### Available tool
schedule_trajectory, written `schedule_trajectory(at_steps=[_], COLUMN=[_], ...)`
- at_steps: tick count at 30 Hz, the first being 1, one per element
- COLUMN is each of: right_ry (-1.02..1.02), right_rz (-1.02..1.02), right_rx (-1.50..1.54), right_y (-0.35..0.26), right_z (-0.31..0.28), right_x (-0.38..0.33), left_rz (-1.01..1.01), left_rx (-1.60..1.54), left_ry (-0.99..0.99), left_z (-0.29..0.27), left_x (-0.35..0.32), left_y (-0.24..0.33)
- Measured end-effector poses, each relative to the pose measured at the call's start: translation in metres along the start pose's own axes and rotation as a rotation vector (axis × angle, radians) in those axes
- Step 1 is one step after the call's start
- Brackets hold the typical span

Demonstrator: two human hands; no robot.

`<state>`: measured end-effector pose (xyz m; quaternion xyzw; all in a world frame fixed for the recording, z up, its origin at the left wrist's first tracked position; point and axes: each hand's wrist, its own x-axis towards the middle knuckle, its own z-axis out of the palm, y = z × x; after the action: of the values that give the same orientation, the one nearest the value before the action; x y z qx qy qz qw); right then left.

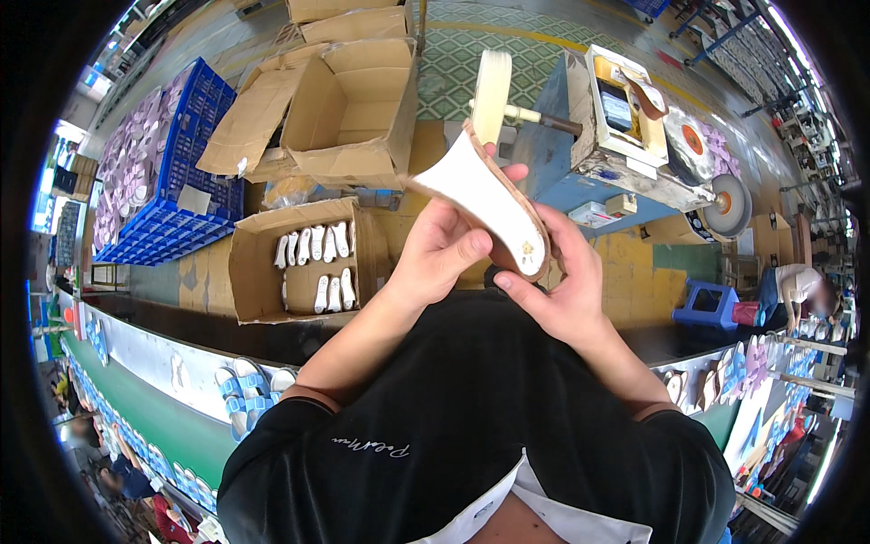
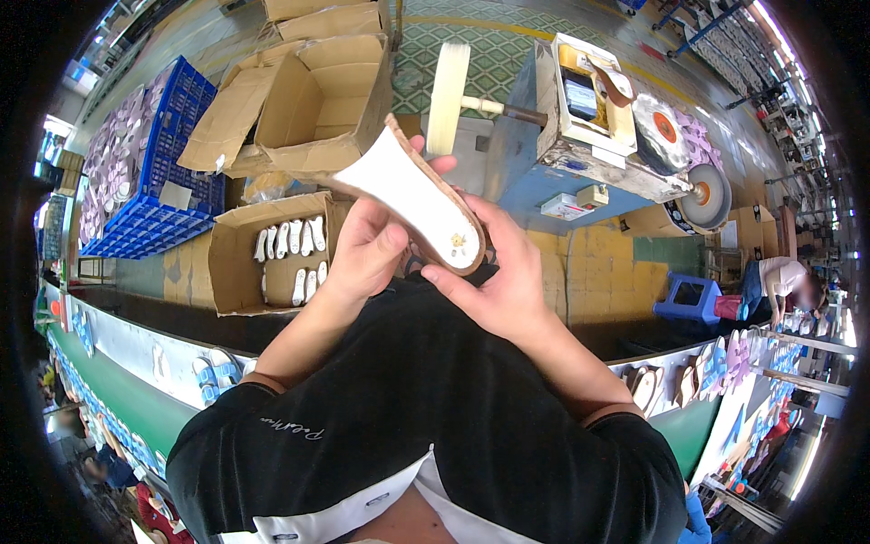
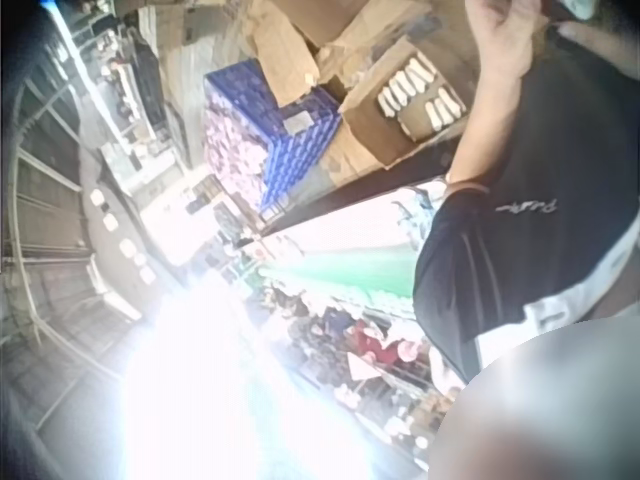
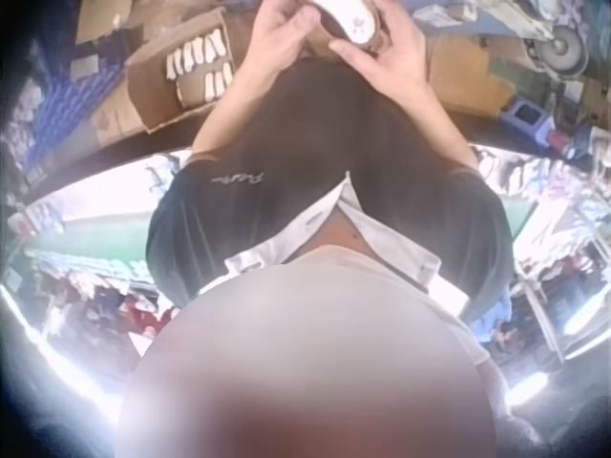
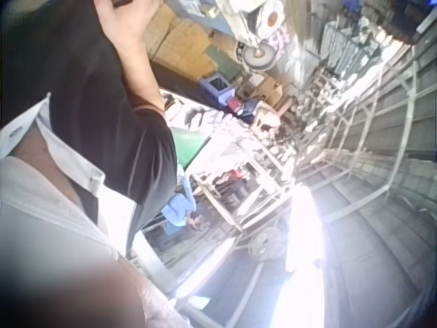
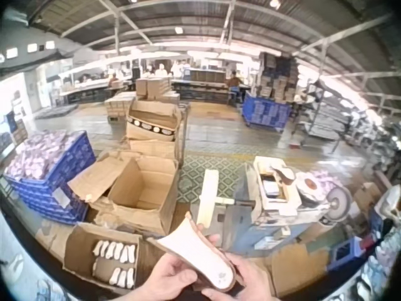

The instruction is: The person repeatedly picks up shoe insoles and rubs their edges against a rotating buffing wheel. They handle the insoles one at a time, turning them over to work different sides, then place them on a nearby table or into a cardboard box.

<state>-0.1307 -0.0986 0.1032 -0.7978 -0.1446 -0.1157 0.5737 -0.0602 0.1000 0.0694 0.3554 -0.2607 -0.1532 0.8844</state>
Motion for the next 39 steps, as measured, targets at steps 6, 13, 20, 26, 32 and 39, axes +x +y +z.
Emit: schedule_trajectory(at_steps=[6,13,20,26,32,39], right_ry=[-0.055,-0.062,-0.11,0.13,-0.067,-0.02], right_rz=[0.411,0.516,0.626,0.078,-0.244,-0.233], right_rx=[0.513,0.722,0.895,-0.273,-0.458,-0.125], right_y=[0.003,0.013,0.013,0.013,0.004,-0.005], right_z=[0.0,-0.002,-0.005,0.009,0.005,0.0], right_x=[-0.004,-0.004,0.001,0.0,-0.001,0.0], left_rz=[-0.097,-0.143,-0.179,-0.222,-0.349,-0.339], left_rx=[0.072,0.05,0.072,0.047,-0.3,-0.615], left_ry=[0.169,0.258,0.314,0.371,0.477,0.204], left_z=[-0.005,-0.005,-0.01,0.005,-0.001,-0.027], left_x=[-0.006,-0.01,-0.011,-0.013,-0.01,-0.013], left_y=[-0.005,-0.006,-0.011,-0.016,-0.022,-0.016])
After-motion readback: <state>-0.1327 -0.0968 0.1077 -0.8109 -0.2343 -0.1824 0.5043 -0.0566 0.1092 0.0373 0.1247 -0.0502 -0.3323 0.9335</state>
